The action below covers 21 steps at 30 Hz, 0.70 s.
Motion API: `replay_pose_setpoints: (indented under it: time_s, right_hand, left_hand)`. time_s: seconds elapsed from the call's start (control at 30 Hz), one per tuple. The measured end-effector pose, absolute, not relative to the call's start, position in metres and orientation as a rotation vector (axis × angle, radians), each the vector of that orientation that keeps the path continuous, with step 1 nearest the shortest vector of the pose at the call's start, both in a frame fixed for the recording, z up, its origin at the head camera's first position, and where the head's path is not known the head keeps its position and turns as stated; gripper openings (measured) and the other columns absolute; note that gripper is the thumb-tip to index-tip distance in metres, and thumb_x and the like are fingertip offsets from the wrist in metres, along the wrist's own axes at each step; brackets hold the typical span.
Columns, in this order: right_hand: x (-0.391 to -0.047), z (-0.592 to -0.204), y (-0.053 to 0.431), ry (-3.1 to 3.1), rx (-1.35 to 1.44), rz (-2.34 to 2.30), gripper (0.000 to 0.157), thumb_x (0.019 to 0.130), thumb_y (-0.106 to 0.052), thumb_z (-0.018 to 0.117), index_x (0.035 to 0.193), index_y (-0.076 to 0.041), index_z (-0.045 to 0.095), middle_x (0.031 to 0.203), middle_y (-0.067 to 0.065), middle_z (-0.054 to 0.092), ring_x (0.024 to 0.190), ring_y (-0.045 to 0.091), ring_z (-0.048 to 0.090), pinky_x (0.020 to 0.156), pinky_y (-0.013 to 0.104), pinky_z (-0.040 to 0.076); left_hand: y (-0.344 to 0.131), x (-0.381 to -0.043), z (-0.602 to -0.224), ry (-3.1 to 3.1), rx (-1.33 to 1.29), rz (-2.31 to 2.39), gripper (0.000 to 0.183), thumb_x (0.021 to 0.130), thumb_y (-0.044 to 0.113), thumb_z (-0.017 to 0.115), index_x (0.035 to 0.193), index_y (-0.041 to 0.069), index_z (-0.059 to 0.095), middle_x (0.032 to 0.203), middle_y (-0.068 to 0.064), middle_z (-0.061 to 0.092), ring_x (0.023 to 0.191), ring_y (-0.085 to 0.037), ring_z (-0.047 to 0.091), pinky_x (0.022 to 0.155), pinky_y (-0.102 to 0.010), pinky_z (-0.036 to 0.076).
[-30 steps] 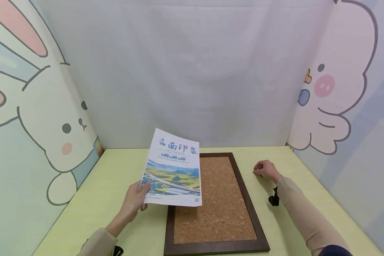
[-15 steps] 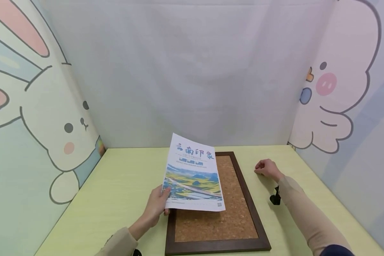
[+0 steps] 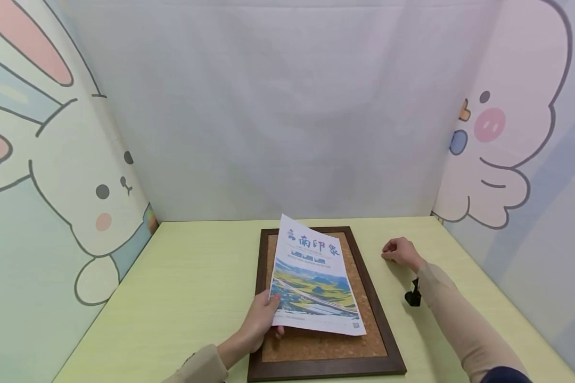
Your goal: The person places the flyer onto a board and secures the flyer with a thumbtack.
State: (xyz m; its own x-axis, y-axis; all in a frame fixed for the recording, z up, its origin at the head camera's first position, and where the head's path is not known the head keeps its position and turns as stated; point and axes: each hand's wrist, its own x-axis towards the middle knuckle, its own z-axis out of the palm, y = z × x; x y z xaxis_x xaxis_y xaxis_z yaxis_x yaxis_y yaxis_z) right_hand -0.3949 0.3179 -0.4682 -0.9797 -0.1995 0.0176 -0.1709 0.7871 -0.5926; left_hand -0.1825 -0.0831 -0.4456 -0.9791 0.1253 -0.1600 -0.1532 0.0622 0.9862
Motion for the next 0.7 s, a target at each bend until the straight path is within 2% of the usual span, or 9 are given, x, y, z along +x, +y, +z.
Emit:
replay_pose_setpoints:
  time_s: [0.2,0.5,0.7]
  right_hand:
    - [-0.395,-0.468,0.319,2.929,-0.312,-0.951,0.016,0.085,-0.011,0.07,0.092,0.004,0.067,0.081,0.01,0.065,0.07,0.015,0.052,0.063,0.027,0.042]
    - [-0.397,-0.469,0.319,2.938,-0.332,-0.948,0.015,0.085,-0.01,0.07,0.09,0.003,0.067,0.081,0.009,0.066,0.07,0.014,0.052,0.063,0.027,0.043]
    - [-0.399,-0.47,0.32,2.941,-0.344,-0.952,0.013,0.086,-0.01,0.069,0.09,0.003,0.067,0.08,0.009,0.065,0.069,0.014,0.052,0.063,0.027,0.043]
  left_hand:
    - [-0.077,-0.181,-0.45,2.066,-0.032,2.009,0.035,0.106,0.015,0.03,0.129,-0.005,0.046,0.093,-0.015,0.073,0.044,-0.009,0.056,0.044,-0.027,0.051]
    - [-0.079,-0.18,-0.452,1.887,0.028,2.033,0.039,0.107,0.016,0.027,0.137,-0.004,0.041,0.098,-0.019,0.073,0.051,-0.012,0.064,0.051,-0.03,0.056]
    - [-0.089,-0.182,-0.45,1.899,0.104,1.884,0.038,0.105,0.018,0.034,0.136,-0.004,0.04,0.089,-0.02,0.073,0.047,-0.011,0.062,0.045,-0.025,0.052]
